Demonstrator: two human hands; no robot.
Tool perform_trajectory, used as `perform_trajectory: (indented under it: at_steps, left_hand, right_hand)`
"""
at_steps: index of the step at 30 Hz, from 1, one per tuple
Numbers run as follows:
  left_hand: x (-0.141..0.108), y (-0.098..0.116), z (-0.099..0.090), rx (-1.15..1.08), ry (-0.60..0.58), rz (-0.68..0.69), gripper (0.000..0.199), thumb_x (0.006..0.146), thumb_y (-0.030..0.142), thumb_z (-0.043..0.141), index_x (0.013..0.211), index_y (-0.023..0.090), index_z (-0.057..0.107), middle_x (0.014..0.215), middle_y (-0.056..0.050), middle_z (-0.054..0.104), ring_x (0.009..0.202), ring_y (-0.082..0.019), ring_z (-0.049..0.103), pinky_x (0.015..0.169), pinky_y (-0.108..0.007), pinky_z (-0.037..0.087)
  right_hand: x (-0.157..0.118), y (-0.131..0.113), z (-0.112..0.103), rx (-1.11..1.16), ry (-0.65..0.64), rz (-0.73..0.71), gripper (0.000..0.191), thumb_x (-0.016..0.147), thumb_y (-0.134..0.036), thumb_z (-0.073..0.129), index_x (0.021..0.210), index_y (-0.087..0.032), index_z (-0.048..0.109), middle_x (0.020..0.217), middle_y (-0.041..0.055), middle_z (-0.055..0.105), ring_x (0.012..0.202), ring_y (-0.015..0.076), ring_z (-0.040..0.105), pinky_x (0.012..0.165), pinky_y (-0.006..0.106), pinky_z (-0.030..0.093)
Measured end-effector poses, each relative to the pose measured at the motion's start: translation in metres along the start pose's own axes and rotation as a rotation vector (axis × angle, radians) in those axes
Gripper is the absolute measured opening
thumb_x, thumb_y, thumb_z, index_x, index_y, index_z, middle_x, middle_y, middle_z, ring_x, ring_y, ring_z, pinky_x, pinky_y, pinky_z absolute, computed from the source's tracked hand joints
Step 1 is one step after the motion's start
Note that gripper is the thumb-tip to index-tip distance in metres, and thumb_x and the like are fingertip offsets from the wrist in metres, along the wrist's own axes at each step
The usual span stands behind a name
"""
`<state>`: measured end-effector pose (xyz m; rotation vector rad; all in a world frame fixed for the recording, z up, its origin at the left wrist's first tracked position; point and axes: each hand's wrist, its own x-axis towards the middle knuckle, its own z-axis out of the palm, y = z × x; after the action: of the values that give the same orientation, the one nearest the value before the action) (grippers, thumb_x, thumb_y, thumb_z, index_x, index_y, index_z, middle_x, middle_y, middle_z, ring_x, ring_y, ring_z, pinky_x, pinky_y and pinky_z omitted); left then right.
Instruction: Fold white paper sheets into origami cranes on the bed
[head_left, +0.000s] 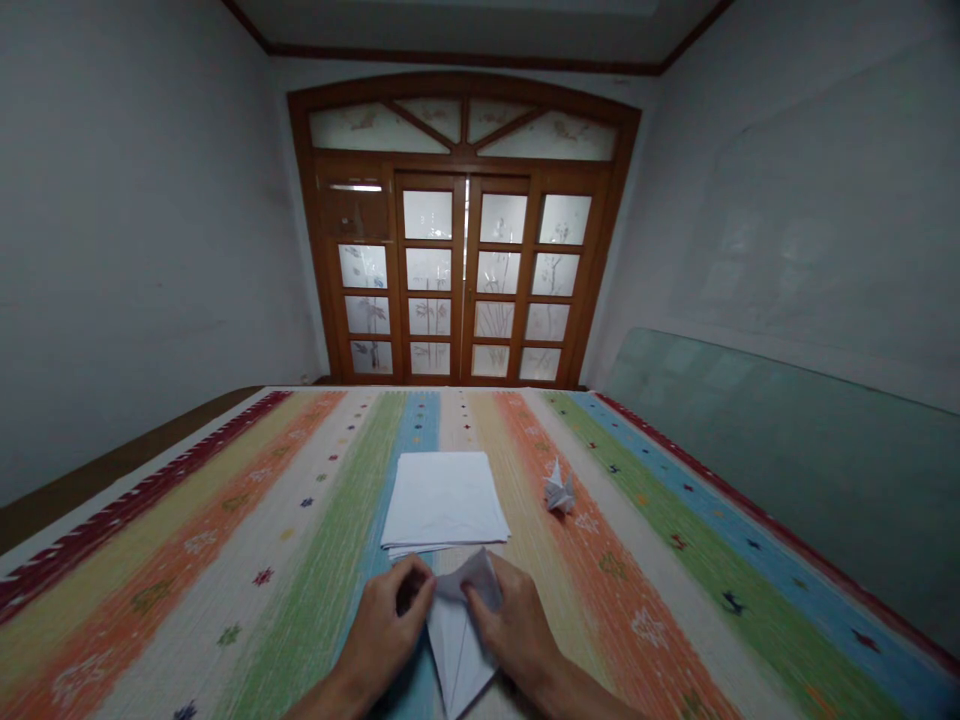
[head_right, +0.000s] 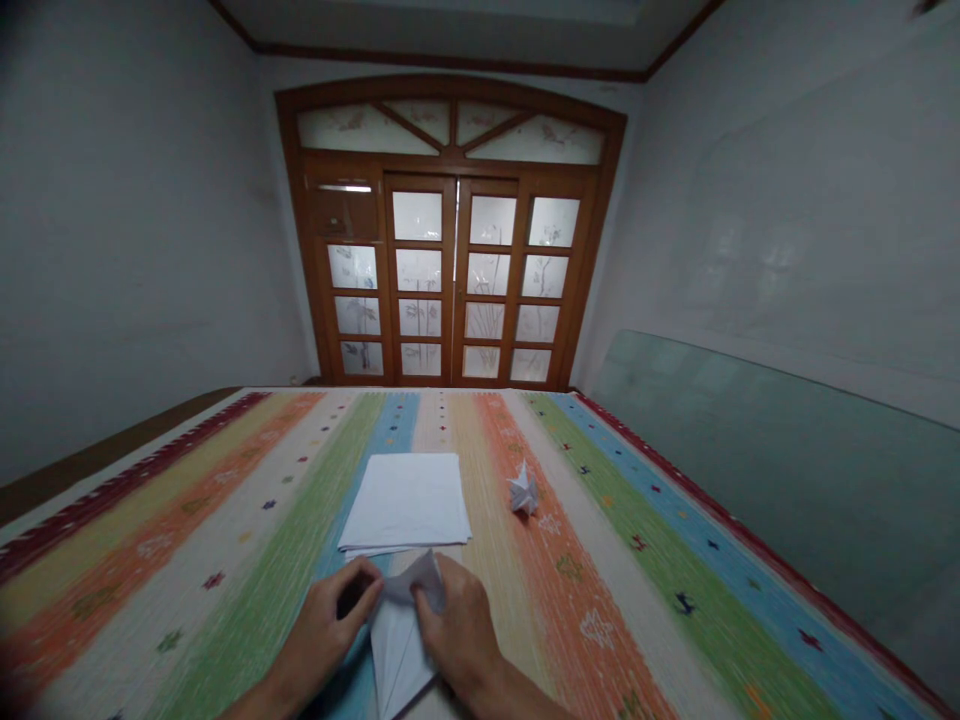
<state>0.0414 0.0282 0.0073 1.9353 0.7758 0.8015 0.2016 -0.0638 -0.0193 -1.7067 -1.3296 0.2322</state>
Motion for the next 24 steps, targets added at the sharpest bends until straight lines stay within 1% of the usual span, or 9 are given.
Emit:
perform_trajectory:
  at_steps: [3, 7, 11, 14, 18, 24]
  left_hand:
    - [0.0, -0.002, 0.0, 0.008, 0.018, 0.005, 0.025, 0.084, 0.044, 0.062, 0.077, 0.021, 0.067, 0.067, -0.003, 0.066, 0.061, -0.022, 0.058, 0.061, -0.029, 0.042]
    - [0.002, -0.007, 0.003, 0.043, 0.04, 0.013, 0.015, 0.078, 0.035, 0.065, 0.073, 0.021, 0.065, 0.069, -0.003, 0.067, 0.06, -0.021, 0.058, 0.061, -0.029, 0.043]
    - [0.002, -0.009, 0.004, 0.062, 0.043, 0.016, 0.012, 0.078, 0.031, 0.064, 0.071, 0.022, 0.063, 0.068, -0.002, 0.067, 0.061, -0.022, 0.059, 0.062, -0.029, 0.044]
    - [0.001, -0.01, 0.004, 0.085, 0.057, 0.052, 0.007, 0.078, 0.027, 0.062, 0.076, 0.021, 0.066, 0.071, -0.004, 0.068, 0.065, -0.023, 0.062, 0.063, -0.03, 0.046]
    - [-0.002, -0.012, 0.004, 0.127, 0.076, 0.109, 0.013, 0.078, 0.021, 0.06, 0.088, 0.021, 0.07, 0.072, -0.004, 0.069, 0.065, -0.024, 0.065, 0.064, -0.031, 0.047]
    - [-0.004, -0.013, 0.007, 0.195, 0.051, 0.183, 0.017, 0.083, 0.018, 0.058, 0.095, 0.02, 0.071, 0.08, -0.006, 0.072, 0.071, -0.025, 0.067, 0.069, -0.033, 0.051]
  right_hand:
    - [0.001, 0.0, -0.001, 0.034, -0.009, -0.015, 0.015, 0.085, -0.016, 0.06, 0.089, -0.019, 0.073, 0.083, 0.0064, 0.075, 0.076, 0.0222, 0.069, 0.075, 0.028, 0.051]
    - [0.001, 0.0, 0.0, 0.058, -0.018, -0.029, 0.014, 0.084, -0.013, 0.059, 0.087, -0.02, 0.072, 0.082, 0.0055, 0.074, 0.076, 0.0217, 0.068, 0.075, 0.027, 0.051]
    - [0.001, 0.0, 0.001, 0.052, -0.024, -0.036, 0.013, 0.084, -0.013, 0.06, 0.088, -0.019, 0.071, 0.082, 0.0056, 0.074, 0.077, 0.0215, 0.068, 0.075, 0.027, 0.05]
    - [0.001, 0.0, 0.002, 0.054, -0.026, -0.023, 0.011, 0.084, -0.014, 0.06, 0.086, -0.019, 0.069, 0.081, 0.0056, 0.074, 0.075, 0.0214, 0.068, 0.073, 0.026, 0.049]
    - [0.0, 0.0, 0.002, 0.056, -0.023, -0.013, 0.01, 0.084, -0.015, 0.059, 0.086, -0.018, 0.069, 0.083, 0.0061, 0.074, 0.076, 0.0217, 0.068, 0.072, 0.027, 0.049]
    - [-0.001, 0.001, 0.004, 0.05, -0.016, -0.017, 0.009, 0.083, -0.015, 0.06, 0.084, -0.019, 0.067, 0.082, 0.005, 0.074, 0.076, 0.0219, 0.068, 0.07, 0.027, 0.048]
